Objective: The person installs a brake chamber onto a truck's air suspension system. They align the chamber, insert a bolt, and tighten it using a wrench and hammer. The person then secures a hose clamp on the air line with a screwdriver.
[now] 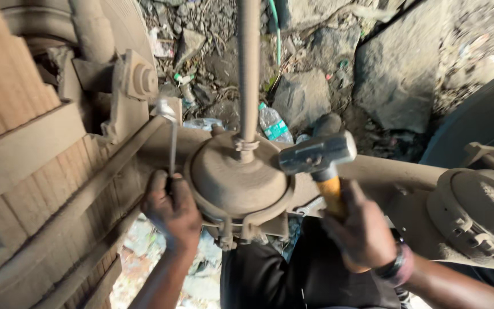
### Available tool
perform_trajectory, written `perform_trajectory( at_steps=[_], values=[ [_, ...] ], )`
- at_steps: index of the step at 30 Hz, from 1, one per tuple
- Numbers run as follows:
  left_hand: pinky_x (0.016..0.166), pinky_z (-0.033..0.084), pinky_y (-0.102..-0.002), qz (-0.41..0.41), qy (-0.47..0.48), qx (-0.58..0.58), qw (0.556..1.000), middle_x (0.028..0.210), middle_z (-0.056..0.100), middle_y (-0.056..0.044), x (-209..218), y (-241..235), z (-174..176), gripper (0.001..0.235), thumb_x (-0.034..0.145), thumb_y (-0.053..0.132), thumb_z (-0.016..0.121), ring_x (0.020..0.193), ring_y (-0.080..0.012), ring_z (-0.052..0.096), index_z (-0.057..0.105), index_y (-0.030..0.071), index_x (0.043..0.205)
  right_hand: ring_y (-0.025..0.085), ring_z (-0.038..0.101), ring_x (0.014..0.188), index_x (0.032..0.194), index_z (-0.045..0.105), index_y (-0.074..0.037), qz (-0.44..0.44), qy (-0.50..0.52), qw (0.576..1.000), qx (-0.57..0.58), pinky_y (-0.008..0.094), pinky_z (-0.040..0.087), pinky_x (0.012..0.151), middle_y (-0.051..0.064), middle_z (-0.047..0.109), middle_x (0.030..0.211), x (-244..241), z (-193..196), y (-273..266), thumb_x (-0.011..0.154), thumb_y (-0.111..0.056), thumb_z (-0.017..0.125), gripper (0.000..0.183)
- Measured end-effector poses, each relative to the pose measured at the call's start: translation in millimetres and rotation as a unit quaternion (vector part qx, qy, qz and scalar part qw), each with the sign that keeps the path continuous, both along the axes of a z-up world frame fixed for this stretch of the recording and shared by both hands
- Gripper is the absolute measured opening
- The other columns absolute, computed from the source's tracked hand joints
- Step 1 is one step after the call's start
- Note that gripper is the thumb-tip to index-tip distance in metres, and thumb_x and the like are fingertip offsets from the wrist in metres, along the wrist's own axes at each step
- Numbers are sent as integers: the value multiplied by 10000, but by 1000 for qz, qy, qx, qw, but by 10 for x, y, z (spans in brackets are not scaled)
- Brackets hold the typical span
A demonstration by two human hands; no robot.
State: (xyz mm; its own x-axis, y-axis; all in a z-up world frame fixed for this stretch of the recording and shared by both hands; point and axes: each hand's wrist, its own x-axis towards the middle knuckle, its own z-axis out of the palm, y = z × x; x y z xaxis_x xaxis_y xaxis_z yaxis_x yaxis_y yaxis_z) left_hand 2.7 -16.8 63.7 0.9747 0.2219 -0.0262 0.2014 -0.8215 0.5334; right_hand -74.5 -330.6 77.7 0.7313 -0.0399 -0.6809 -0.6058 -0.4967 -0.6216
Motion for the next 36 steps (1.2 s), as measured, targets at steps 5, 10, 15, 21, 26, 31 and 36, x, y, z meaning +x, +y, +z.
perform_trajectory(
  at_steps=[5, 10, 15, 21, 26, 31, 36],
  values=[
    [565, 412, -417, 109, -34, -115, 987, 692, 566, -122, 3, 64, -79, 222, 1013, 203, 621, 593, -246, 522, 587, 3, 923, 306, 729, 726, 1197, 548, -33, -26, -94, 989, -112, 405, 554, 649, 172, 705, 857, 290, 339, 191, 779, -174, 782, 499],
    [571, 379, -423, 116, 14, -177, 977, 664, 510, -135, 13, 122, -83, 293, 1036, 206, 576, 577, -266, 492, 530, 12, 822, 323, 681, 698, 1154, 537, -23, 134, -282, 929, -197, 423, 526, 616, 153, 681, 837, 544, 998, 445, 792, -206, 786, 476],
    [559, 403, -442, 114, 23, -187, 976, 655, 543, -143, 7, 167, -50, 284, 1021, 232, 573, 576, -291, 546, 549, 11, 845, 292, 627, 590, 1246, 608, -76, 312, -344, 873, -147, 415, 490, 526, 78, 642, 717, 928, 1428, 787, 796, -78, 687, 457],
    [631, 456, -492, 75, -25, -185, 980, 729, 592, -197, -63, 181, -140, 292, 1048, 244, 558, 650, -357, 597, 562, 14, 867, 230, 602, 472, 1218, 665, -142, 323, -261, 898, -143, 382, 486, 431, 45, 617, 588, 669, 1403, 849, 746, -89, 707, 476],
    [836, 522, -506, -16, -213, -12, 977, 1111, 659, -250, -201, 259, -554, 282, 1136, 251, 634, 958, -425, 635, 613, -21, 1209, 143, 590, 631, 1124, 566, -35, -44, -188, 977, -91, 308, 512, 528, 32, 633, 739, -389, 964, 539, 813, -69, 738, 357],
    [786, 485, -530, -19, -220, -3, 975, 1007, 680, -210, -130, 320, -548, 183, 1095, 160, 661, 891, -412, 636, 641, -15, 1145, 109, 598, 659, 1193, 536, -25, -342, -134, 928, 60, 278, 520, 552, 29, 607, 851, -1471, -12, 310, 836, -23, 688, 388],
    [770, 490, -510, -32, -185, -60, 980, 931, 677, -178, -69, 277, -385, 107, 1093, 92, 620, 852, -370, 667, 594, 2, 1042, 109, 589, 726, 1170, 572, 33, -407, -190, 893, 23, 284, 519, 631, 56, 629, 888, -2123, -1010, 245, 883, -23, 662, 306]
  ],
)
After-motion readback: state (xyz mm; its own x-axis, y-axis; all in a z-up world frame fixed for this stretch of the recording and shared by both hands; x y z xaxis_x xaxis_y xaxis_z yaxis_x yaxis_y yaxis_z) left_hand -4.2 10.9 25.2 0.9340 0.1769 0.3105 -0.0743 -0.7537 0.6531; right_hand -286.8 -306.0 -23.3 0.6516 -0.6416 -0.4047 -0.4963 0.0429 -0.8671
